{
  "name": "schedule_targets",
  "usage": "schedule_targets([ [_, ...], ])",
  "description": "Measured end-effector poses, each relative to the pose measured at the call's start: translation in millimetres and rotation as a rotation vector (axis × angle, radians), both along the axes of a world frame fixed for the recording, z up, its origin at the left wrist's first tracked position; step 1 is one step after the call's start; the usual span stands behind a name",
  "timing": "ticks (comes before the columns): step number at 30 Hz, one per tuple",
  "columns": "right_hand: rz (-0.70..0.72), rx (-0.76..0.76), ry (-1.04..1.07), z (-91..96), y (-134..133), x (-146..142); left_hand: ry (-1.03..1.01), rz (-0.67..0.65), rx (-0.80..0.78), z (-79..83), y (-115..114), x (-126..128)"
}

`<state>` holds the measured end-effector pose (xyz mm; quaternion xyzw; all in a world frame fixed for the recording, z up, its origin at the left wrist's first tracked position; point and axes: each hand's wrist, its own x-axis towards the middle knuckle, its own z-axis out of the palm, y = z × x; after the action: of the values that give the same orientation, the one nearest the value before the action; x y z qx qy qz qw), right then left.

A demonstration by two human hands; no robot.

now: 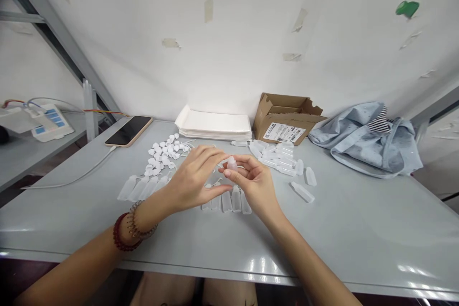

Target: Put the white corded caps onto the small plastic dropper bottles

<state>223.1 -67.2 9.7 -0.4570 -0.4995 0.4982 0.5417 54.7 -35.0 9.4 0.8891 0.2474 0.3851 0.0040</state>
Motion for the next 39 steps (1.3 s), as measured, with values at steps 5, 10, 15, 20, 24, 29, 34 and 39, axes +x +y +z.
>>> schedule_targets([
  [5, -0.002, 0.056, -0.025, -1.7, -0.8, -4.2, 0.049, 0.090, 0.159, -8.2, -1.8, 7.6],
  [10, 0.025, 0.167, -0.288, 6.4, 0.4, 9.5, -0.093, 0.040, 0.130, -5.8, -1.7, 6.9],
  [15, -0.055, 0.369, -0.474, 14.5, 2.1, 23.8, -0.124, -0.096, 0.038, -3.2, -4.9, 5.7],
  [20, 0.116, 0.206, -0.365, 15.9, 1.2, 27.7, -0.116, -0.135, 0.005, -5.7, -8.3, 7.2],
  [24, 0.106, 0.041, -0.297, 17.8, 1.6, 28.4, -0.082, -0.102, -0.003, -6.5, -8.0, 6.6],
  [29, 0.149, -0.084, -0.342, 22.2, 2.8, 33.3, -0.061, -0.106, -0.029, -9.3, -7.5, 8.1],
  [34, 0.178, -0.095, -0.551, 29.0, 0.7, 37.1, 0.001, -0.060, -0.074, -10.6, -11.3, 12.5],
  [39, 0.187, -0.078, -0.754, 33.1, 1.6, 41.8, 0.122, -0.024, -0.090, -9.2, -15.2, 21.2],
])
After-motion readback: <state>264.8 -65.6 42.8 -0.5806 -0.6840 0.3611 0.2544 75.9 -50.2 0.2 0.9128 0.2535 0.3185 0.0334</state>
